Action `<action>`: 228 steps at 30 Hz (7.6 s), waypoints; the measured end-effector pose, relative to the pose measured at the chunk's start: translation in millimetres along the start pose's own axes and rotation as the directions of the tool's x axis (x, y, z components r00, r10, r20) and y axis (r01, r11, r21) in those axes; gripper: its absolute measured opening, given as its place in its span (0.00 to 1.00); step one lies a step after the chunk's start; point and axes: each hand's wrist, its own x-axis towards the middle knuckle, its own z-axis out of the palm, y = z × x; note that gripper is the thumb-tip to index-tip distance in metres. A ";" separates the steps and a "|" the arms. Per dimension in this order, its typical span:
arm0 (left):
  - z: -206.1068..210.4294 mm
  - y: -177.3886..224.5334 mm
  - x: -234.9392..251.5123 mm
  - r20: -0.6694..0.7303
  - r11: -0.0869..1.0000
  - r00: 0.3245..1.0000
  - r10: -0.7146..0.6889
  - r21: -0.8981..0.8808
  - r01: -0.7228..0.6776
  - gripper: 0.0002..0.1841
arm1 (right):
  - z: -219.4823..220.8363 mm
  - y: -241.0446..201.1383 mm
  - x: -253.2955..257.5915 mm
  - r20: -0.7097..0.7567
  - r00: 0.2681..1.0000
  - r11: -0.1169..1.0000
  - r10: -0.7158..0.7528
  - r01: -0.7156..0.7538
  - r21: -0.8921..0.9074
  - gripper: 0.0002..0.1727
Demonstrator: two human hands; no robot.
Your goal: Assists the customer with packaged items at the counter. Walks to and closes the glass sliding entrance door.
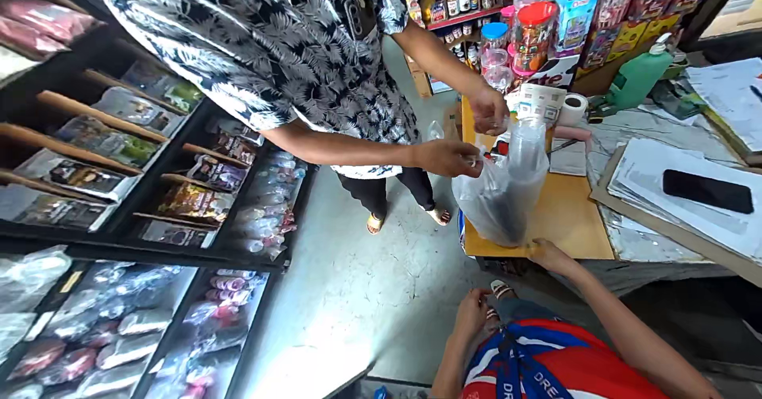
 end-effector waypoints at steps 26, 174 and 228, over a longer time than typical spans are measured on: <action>94.6 -158.9 -38.6 -0.001 0.295 0.503 -0.864 -0.812 0.505 0.17 | 46.1 -175.9 101.6 0.324 0.910 0.683 -0.260 0.411 -0.604 0.40; -449.0 -712.2 -782.9 0.184 0.425 -0.982 -0.034 -0.887 -0.180 0.34 | 1346.2 -782.8 -43.8 0.840 0.465 -0.083 0.280 0.883 -0.461 0.22; -551.4 -894.7 -849.4 -0.279 0.596 -0.948 0.153 -0.739 0.314 0.19 | 1487.0 -875.1 -464.0 0.637 -0.687 0.825 0.350 0.548 0.137 0.23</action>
